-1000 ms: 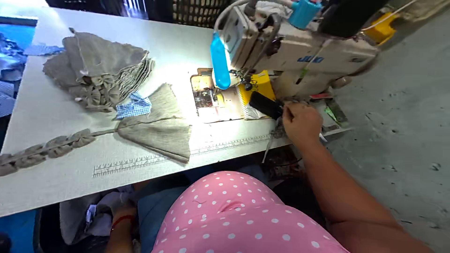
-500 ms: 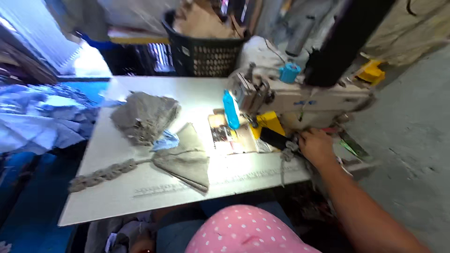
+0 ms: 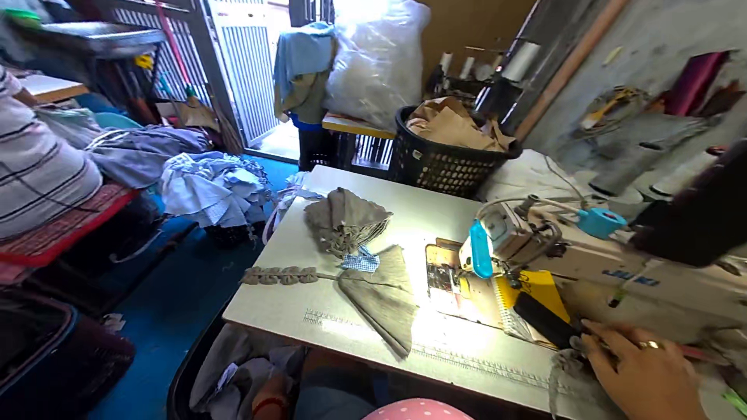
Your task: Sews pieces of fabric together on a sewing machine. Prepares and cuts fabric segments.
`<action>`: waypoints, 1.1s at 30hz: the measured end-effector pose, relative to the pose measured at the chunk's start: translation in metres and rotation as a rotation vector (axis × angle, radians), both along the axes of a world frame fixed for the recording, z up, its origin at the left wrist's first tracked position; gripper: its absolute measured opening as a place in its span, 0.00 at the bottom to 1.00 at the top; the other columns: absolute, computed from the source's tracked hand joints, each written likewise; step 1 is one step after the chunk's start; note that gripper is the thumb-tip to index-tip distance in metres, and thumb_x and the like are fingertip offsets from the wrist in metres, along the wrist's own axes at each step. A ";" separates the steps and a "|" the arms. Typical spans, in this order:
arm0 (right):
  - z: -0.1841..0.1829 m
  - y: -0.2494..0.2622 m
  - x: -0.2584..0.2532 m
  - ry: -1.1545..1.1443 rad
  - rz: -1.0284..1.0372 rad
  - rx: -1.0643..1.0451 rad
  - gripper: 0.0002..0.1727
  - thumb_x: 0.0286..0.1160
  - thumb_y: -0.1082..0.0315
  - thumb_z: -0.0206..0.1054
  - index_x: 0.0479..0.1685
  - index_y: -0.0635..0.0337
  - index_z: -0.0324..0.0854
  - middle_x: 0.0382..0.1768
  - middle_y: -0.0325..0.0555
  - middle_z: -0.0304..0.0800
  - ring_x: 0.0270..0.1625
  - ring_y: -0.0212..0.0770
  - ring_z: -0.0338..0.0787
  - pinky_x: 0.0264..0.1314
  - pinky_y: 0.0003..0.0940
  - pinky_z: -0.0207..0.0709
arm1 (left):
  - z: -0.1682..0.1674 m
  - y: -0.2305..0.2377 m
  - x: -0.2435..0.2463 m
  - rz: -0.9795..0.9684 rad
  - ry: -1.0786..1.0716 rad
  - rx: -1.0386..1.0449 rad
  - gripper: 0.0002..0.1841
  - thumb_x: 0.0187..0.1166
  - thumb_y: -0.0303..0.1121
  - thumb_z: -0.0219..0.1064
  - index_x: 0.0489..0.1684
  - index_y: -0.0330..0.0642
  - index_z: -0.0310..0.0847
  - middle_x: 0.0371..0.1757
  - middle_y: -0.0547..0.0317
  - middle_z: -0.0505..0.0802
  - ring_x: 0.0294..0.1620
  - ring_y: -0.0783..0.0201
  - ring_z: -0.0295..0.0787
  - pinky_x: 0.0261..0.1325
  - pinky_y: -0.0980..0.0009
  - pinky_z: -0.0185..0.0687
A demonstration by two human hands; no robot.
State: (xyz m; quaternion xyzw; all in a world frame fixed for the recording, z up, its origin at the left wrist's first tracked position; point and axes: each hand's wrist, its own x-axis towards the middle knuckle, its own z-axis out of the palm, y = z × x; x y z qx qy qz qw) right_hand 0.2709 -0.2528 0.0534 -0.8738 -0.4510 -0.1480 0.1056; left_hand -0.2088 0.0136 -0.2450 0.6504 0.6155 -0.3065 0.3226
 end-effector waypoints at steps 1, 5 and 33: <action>0.004 0.002 -0.007 0.011 0.036 -0.014 0.19 0.81 0.61 0.63 0.61 0.63 0.90 0.62 0.74 0.85 0.68 0.81 0.78 0.72 0.76 0.65 | -0.005 0.000 -0.003 0.026 -0.020 0.002 0.25 0.80 0.43 0.69 0.71 0.38 0.82 0.72 0.38 0.87 0.75 0.39 0.82 0.73 0.38 0.77; 0.017 0.010 -0.034 0.036 0.188 0.006 0.19 0.81 0.61 0.63 0.61 0.63 0.90 0.61 0.72 0.85 0.66 0.79 0.80 0.70 0.73 0.69 | -0.024 -0.003 -0.012 0.435 -0.304 0.135 0.23 0.85 0.38 0.65 0.73 0.34 0.78 0.69 0.33 0.87 0.74 0.38 0.82 0.78 0.41 0.73; -0.037 0.055 -0.101 0.201 0.669 0.169 0.20 0.83 0.56 0.60 0.59 0.58 0.91 0.54 0.65 0.88 0.57 0.65 0.83 0.64 0.58 0.71 | 0.199 0.004 -0.090 0.671 -1.051 0.932 0.13 0.92 0.31 0.52 0.63 0.31 0.70 0.48 0.52 0.87 0.47 0.68 0.90 0.57 0.65 0.88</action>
